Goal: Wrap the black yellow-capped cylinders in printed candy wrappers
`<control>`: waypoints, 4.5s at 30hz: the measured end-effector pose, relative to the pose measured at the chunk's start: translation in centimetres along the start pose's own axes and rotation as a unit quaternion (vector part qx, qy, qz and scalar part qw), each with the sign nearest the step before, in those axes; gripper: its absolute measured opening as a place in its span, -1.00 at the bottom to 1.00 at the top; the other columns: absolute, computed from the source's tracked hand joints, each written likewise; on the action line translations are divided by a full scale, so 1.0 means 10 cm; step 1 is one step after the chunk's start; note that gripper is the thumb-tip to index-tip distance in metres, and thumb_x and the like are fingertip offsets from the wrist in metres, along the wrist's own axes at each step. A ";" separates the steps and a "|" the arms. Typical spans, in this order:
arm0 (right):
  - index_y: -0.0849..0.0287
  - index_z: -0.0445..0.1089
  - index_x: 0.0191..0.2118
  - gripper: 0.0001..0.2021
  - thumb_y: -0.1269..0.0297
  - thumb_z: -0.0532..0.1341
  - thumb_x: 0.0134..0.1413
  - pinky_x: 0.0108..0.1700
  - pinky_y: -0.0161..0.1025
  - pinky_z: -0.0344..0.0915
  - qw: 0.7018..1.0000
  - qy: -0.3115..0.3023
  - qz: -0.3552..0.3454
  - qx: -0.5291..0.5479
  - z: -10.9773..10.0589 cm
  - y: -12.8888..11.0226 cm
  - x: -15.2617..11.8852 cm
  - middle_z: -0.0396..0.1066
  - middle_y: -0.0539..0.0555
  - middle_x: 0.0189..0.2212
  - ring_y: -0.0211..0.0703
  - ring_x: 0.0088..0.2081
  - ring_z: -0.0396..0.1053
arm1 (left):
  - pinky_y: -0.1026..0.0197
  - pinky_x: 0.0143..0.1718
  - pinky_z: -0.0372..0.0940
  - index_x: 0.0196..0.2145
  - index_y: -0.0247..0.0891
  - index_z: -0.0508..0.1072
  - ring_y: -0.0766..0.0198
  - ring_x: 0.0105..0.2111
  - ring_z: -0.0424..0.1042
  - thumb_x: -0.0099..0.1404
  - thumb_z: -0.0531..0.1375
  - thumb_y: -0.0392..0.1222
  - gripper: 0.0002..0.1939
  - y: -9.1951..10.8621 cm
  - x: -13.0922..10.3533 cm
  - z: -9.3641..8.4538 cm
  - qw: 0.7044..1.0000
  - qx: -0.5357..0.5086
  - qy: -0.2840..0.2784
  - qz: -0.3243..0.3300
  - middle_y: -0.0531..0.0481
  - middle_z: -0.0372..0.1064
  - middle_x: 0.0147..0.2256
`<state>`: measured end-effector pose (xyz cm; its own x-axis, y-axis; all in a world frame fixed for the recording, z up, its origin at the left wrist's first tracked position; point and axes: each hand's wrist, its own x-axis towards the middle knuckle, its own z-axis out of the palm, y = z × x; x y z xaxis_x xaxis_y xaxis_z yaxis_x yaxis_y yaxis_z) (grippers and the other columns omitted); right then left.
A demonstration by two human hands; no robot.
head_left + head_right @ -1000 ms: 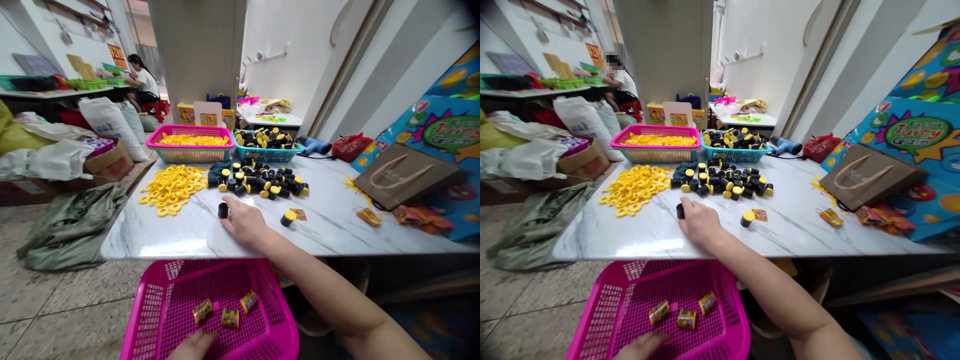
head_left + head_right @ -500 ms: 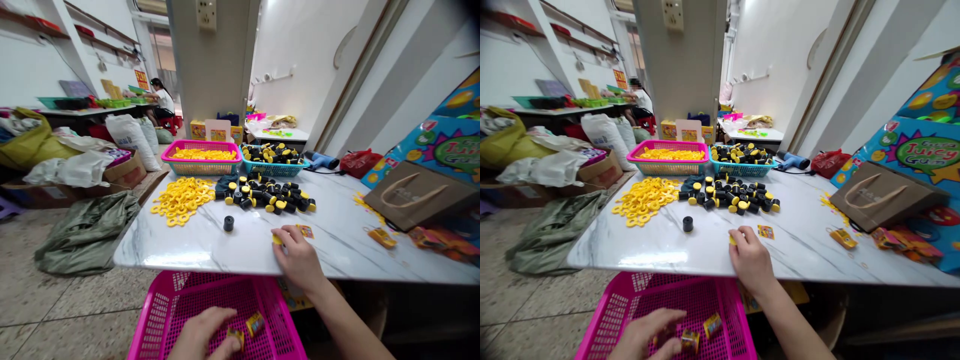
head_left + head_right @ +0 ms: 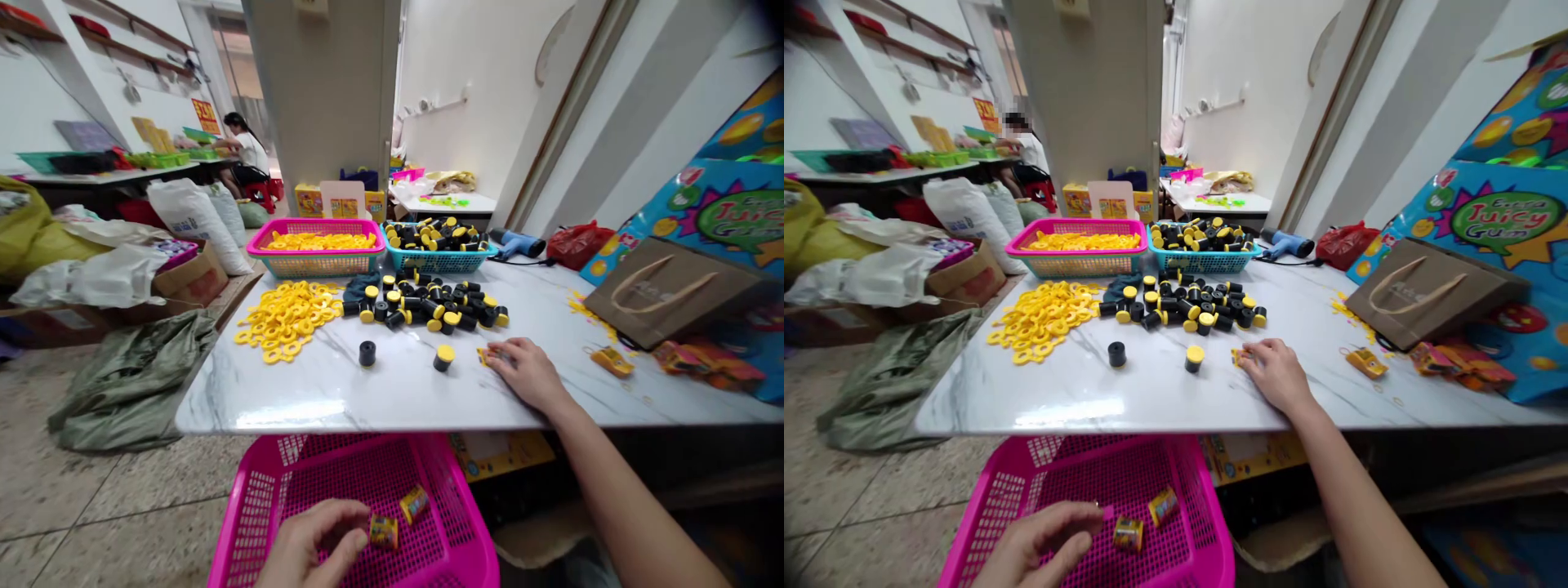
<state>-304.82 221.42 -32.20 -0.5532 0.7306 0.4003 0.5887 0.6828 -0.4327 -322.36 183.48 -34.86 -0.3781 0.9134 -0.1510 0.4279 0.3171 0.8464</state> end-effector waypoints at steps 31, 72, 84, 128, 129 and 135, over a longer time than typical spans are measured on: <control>0.20 0.39 -0.34 -0.63 0.00 0.41 -0.06 -0.46 -0.34 0.36 0.697 -0.416 0.253 0.526 0.74 -1.67 -1.88 0.48 -0.01 -0.52 -0.30 -0.54 0.40 | 0.29 -0.39 0.26 -0.44 -0.35 0.44 0.38 -0.47 0.33 0.21 0.27 -0.04 -0.71 -0.11 -0.10 0.39 0.921 -0.354 0.129 -0.100 0.03 0.37 -0.49; 0.14 0.34 -0.32 -0.81 0.28 0.08 0.33 -0.40 -0.39 0.17 0.900 -0.268 -0.104 0.327 0.73 -1.65 -1.96 0.35 -0.07 -0.50 -0.33 -0.46 0.30 | 0.27 -0.35 0.33 -0.46 -0.31 0.58 0.29 -0.39 0.41 0.15 0.34 -0.20 -0.89 -0.06 -0.22 0.45 0.925 -0.252 0.273 -0.076 -0.06 0.42 -0.41; 0.14 0.39 -0.32 -0.83 0.39 0.10 0.29 -0.36 -0.34 0.29 0.903 -0.242 -0.156 0.320 0.54 -1.75 -1.70 0.39 0.00 -0.45 -0.27 -0.41 0.37 | 0.33 -0.50 0.17 -0.40 -0.33 0.55 0.37 -0.53 0.34 0.05 0.39 -0.07 -0.74 -0.03 -0.12 0.24 0.890 -0.396 0.147 -0.174 -0.02 0.48 -0.50; 0.13 0.37 -0.17 -0.77 0.18 0.32 0.10 0.03 -0.08 0.49 0.870 -0.218 0.047 0.440 0.34 -1.85 -1.21 0.51 0.22 -0.01 -0.03 -0.04 0.53 | 0.47 -0.72 -0.26 -0.31 -0.42 0.53 0.61 -0.66 0.10 0.05 0.42 -0.15 -0.69 0.28 0.26 -0.07 0.725 -0.658 0.102 -0.174 0.03 0.38 -0.44; 0.12 0.37 -0.15 -0.75 0.19 0.33 0.08 0.06 -0.07 0.48 0.897 -0.189 0.031 0.398 0.36 -1.83 -1.24 0.51 0.21 0.01 -0.03 -0.03 0.52 | 0.46 -0.72 -0.26 -0.30 -0.42 0.54 0.61 -0.66 0.10 0.05 0.42 -0.15 -0.68 0.28 0.27 -0.06 0.728 -0.655 0.104 -0.176 0.01 0.39 -0.43; 0.06 0.31 -0.14 -0.79 0.26 0.31 0.12 -0.15 -0.21 0.54 0.859 -0.215 0.017 0.464 0.38 -1.82 -1.30 0.54 0.15 -0.08 -0.12 -0.16 0.56 | 0.45 -0.72 -0.21 -0.30 -0.43 0.54 0.57 -0.67 0.11 0.04 0.42 -0.09 -0.64 0.28 0.22 -0.02 0.753 -0.620 0.129 -0.179 0.06 0.32 -0.56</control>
<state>-310.55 199.52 -32.59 -0.8292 0.5449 0.1245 -0.0030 0.2184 -0.9759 -322.21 186.32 -32.75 -0.5022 0.6951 -0.5144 -0.7745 -0.0968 0.6252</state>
